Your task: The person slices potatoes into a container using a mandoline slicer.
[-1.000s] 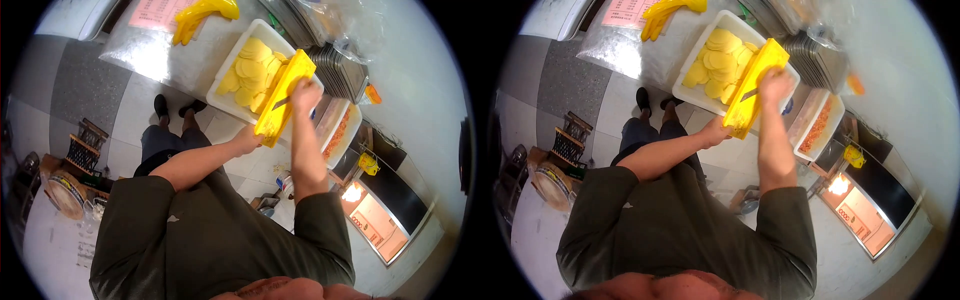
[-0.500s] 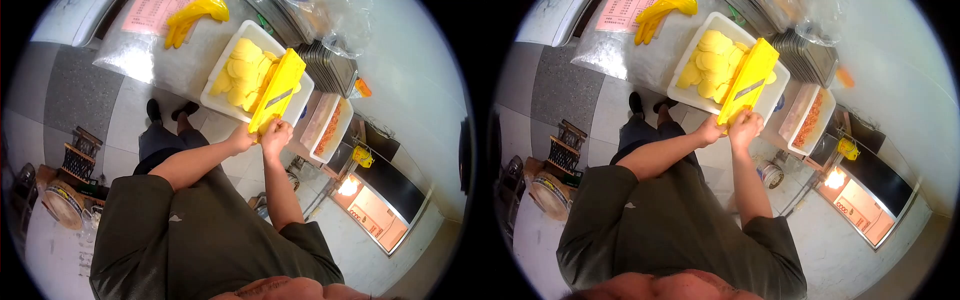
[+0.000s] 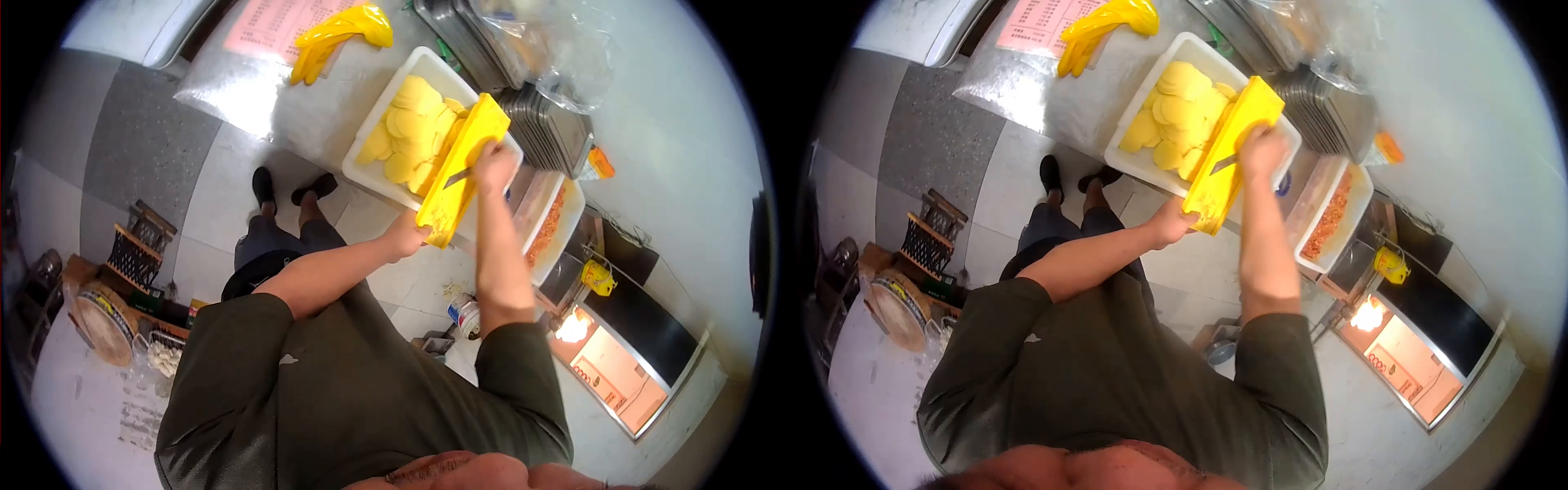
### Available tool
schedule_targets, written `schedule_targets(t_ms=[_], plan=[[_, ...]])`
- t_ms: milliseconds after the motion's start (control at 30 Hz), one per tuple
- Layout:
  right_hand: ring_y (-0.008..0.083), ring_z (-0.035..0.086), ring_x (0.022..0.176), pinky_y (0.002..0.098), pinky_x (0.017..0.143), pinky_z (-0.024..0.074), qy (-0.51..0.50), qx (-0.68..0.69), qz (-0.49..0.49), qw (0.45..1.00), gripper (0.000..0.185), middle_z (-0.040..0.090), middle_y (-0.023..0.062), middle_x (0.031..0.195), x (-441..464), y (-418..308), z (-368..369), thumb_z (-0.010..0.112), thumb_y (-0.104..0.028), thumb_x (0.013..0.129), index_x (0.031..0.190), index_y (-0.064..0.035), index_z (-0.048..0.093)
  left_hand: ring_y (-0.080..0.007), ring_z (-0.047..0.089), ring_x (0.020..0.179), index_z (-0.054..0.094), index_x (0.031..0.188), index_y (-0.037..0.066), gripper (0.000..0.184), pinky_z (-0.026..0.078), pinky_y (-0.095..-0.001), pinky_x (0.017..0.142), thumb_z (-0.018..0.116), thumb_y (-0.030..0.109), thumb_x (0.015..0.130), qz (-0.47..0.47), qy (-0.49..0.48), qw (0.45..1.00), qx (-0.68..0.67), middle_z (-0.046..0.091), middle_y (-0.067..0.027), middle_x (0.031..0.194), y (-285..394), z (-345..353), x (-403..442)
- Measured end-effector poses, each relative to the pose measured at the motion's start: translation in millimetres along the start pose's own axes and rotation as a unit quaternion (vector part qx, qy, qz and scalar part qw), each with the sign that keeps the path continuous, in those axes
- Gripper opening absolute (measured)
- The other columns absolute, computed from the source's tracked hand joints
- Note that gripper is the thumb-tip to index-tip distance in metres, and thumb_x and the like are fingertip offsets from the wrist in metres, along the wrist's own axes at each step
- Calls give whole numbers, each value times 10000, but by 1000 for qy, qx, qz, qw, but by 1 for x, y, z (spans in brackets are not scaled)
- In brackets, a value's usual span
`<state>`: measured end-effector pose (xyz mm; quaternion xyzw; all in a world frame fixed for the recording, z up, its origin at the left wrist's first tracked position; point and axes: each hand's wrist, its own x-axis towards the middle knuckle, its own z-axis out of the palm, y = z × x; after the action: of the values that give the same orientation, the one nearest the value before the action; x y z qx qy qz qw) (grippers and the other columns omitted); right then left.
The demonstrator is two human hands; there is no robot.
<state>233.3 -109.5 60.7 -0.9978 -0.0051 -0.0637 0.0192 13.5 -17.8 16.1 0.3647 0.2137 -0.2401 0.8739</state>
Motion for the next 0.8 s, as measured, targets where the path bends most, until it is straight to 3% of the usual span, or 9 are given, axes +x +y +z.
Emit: schedule_targets(t_ms=[33, 133, 200, 300, 400, 433, 500, 633, 800], plan=[[456, 658, 792, 525, 767, 497, 14, -5, 14, 1000, 407, 666, 283, 790, -33, -5, -11, 527, -311, 942, 829, 48, 682, -231, 684, 884, 547, 1228, -51, 317, 556, -349, 736, 570, 57, 931, -5, -5, 1000, -11, 674, -153, 1050, -4, 0, 3], [435, 603, 938, 511, 845, 474, -23, 10, 62, 998, 358, 647, 250, 1016, -119, -12, -37, 560, -325, 962, 922, 10, 681, -224, 681, 901, 554, 1219, -45, 290, 561, -348, 747, 559, 32, 939, -32, -19, 999, -13, 673, -138, 1067, 2, -3, 1], [416, 586, 960, 490, 885, 463, -15, 20, 55, 998, 331, 628, 230, 1074, -149, -11, -42, 578, -322, 957, 940, -7, 678, -228, 679, 925, 557, 1213, -43, 284, 567, -356, 763, 559, 34, 941, -50, -36, 998, 3, 669, -136, 1093, 6, -5, -1], [398, 547, 1026, 485, 939, 416, -44, 70, 66, 994, 259, 607, 228, 1089, -150, -18, -56, 598, -256, 935, 956, -6, 663, -220, 655, 1061, 552, 1255, -31, 314, 546, -379, 929, 551, 39, 950, -56, -48, 997, -26, 641, -127, 1201, 7, -5, 0], [371, 565, 1023, 440, 937, 435, -31, 190, 87, 977, 265, 590, 211, 1121, -140, 10, -64, 593, -254, 935, 993, -5, 661, -224, 645, 1099, 542, 1277, -34, 328, 528, -398, 969, 538, 38, 957, -77, -63, 995, -22, 632, -132, 1241, 8, -8, 2], [356, 592, 998, 413, 906, 464, -62, 239, 140, 959, 287, 583, 208, 1139, -136, 10, -80, 574, -253, 945, 1064, 0, 640, -223, 648, 1089, 540, 1277, -23, 329, 541, -386, 936, 542, 34, 953, -75, -66, 994, -36, 635, -128, 1215, 13, -7, -1], [358, 614, 964, 422, 856, 491, -64, 169, 80, 980, 320, 589, 202, 1123, -136, 22, -89, 563, -282, 959, 1111, -4, 607, -221, 655, 1070, 536, 1276, -1, 333, 566, -363, 869, 549, 26, 944, -70, -71, 993, -65, 643, -121, 1165, 19, -6, -6], [382, 610, 972, 457, 841, 495, -76, 85, -19, 993, 303, 588, 192, 1100, -151, 7, -85, 561, -303, 957, 1042, -14, 591, -228, 621, 1149, 531, 1296, -27, 348, 509, -416, 1001, 524, 62, 960, -81, -60, 995, -23, 626, -117, 1259, 19, -7, -5], [398, 607, 960, 482, 826, 499, -54, 83, 42, 994, 254, 583, 173, 1098, -157, -3, -68, 565, -277, 939, 988, -27, 567, -222, 611, 1148, 529, 1294, -6, 361, 521, -409, 979, 546, 76, 943, -97, -57, 994, -7, 610, -108, 1251, 27, -6, -9]])
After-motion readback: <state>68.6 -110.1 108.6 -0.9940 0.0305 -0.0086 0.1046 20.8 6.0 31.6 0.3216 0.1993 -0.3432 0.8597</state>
